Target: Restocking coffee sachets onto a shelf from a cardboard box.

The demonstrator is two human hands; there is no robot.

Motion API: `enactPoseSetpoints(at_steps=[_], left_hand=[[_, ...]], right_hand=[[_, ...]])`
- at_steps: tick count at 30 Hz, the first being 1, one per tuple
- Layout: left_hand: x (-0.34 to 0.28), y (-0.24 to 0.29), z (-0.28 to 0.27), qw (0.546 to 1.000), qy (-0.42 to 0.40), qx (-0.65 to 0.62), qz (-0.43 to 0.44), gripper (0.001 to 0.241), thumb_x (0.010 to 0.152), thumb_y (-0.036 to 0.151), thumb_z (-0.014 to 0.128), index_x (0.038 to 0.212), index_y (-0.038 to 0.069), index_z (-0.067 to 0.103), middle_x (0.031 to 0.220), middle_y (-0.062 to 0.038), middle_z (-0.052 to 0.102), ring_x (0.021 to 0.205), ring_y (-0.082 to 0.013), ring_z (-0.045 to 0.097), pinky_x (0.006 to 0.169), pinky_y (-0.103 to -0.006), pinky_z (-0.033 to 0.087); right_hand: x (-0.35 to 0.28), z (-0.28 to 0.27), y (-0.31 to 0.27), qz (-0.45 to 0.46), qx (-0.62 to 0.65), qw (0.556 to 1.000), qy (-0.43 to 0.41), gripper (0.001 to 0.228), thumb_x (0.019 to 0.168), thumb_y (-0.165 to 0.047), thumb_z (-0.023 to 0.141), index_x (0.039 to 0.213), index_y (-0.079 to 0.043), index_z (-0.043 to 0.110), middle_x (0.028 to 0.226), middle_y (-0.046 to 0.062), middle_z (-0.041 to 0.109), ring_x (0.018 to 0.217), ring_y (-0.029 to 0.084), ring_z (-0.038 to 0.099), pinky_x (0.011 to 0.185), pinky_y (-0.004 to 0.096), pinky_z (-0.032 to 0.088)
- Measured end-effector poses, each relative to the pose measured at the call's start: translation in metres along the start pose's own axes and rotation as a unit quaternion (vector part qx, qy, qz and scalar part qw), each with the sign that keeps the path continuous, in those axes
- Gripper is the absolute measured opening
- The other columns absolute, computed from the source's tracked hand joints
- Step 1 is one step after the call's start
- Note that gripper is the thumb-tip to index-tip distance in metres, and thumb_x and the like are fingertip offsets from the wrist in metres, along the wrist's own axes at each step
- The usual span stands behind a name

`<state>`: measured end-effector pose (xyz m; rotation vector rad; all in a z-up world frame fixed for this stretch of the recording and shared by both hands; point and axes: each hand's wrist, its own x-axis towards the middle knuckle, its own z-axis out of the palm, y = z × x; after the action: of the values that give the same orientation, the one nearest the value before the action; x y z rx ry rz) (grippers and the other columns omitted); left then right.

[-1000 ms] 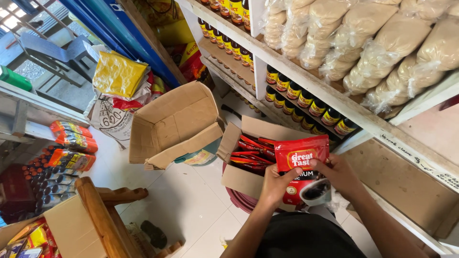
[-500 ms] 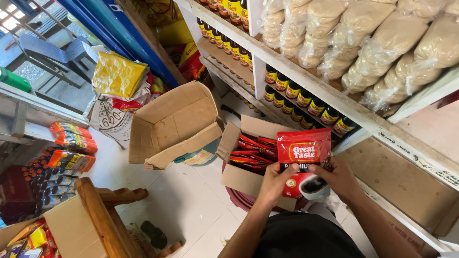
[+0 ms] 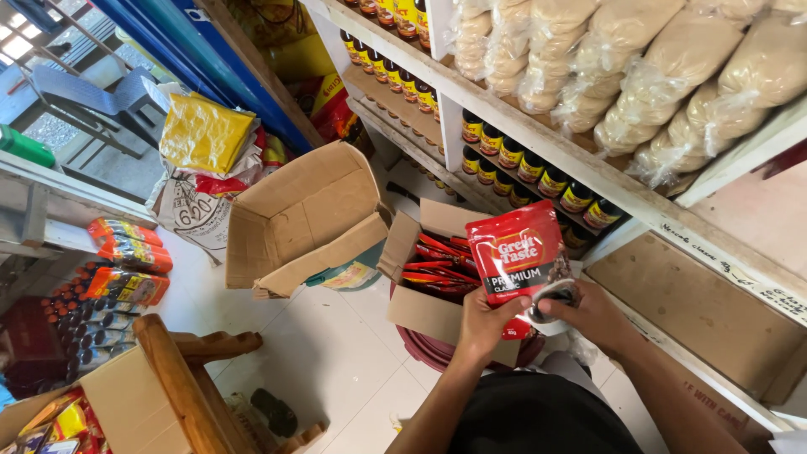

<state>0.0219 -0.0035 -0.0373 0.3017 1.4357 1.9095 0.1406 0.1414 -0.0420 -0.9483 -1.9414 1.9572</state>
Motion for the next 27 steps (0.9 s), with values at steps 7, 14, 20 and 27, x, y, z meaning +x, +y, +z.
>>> enactPoseSetpoints(at_steps=[7,14,20,27], left_hand=[[-0.008,0.001,0.006,0.999,-0.04,-0.015,-0.011,0.034,0.071,0.011,0.096,0.096,0.005,0.073,0.081,-0.007,0.073,0.075,-0.0113,0.068,0.066,-0.0281,0.059],[-0.005,-0.019,0.006,0.998,-0.058,-0.006,-0.036,0.031,0.072,0.005,0.094,0.094,0.001,0.072,0.077,-0.01,0.072,0.07,-0.0153,0.072,0.061,-0.0289,0.062],[-0.004,-0.019,0.024,0.993,-0.046,-0.09,-0.054,0.031,0.075,0.005,0.092,0.098,-0.001,0.073,0.083,-0.011,0.073,0.075,-0.0161,0.072,0.066,-0.0304,0.062],[-0.005,-0.015,0.064,0.962,-0.051,-0.242,-0.114,0.029,0.083,0.004,0.084,0.106,-0.004,0.068,0.092,-0.018,0.075,0.079,-0.0262,0.077,0.069,-0.0378,0.065]], right_hand=[[0.002,-0.029,0.018,-0.014,-0.044,0.999,0.005,0.028,0.07,-0.016,0.097,0.088,0.0,0.082,0.078,0.011,0.08,0.078,0.017,0.069,0.076,0.037,0.057],[-0.006,-0.043,0.01,0.02,-0.042,0.999,-0.012,0.029,0.069,-0.014,0.097,0.088,-0.002,0.08,0.077,0.009,0.078,0.073,0.02,0.07,0.069,0.038,0.061],[-0.02,-0.054,-0.027,0.028,-0.108,0.994,-0.011,0.029,0.069,-0.019,0.097,0.086,-0.002,0.081,0.074,0.015,0.082,0.073,0.023,0.073,0.071,0.04,0.06],[-0.026,-0.091,-0.021,0.043,-0.144,0.989,0.013,0.03,0.069,-0.024,0.097,0.087,-0.004,0.084,0.078,0.011,0.083,0.08,0.018,0.071,0.078,0.039,0.058]])
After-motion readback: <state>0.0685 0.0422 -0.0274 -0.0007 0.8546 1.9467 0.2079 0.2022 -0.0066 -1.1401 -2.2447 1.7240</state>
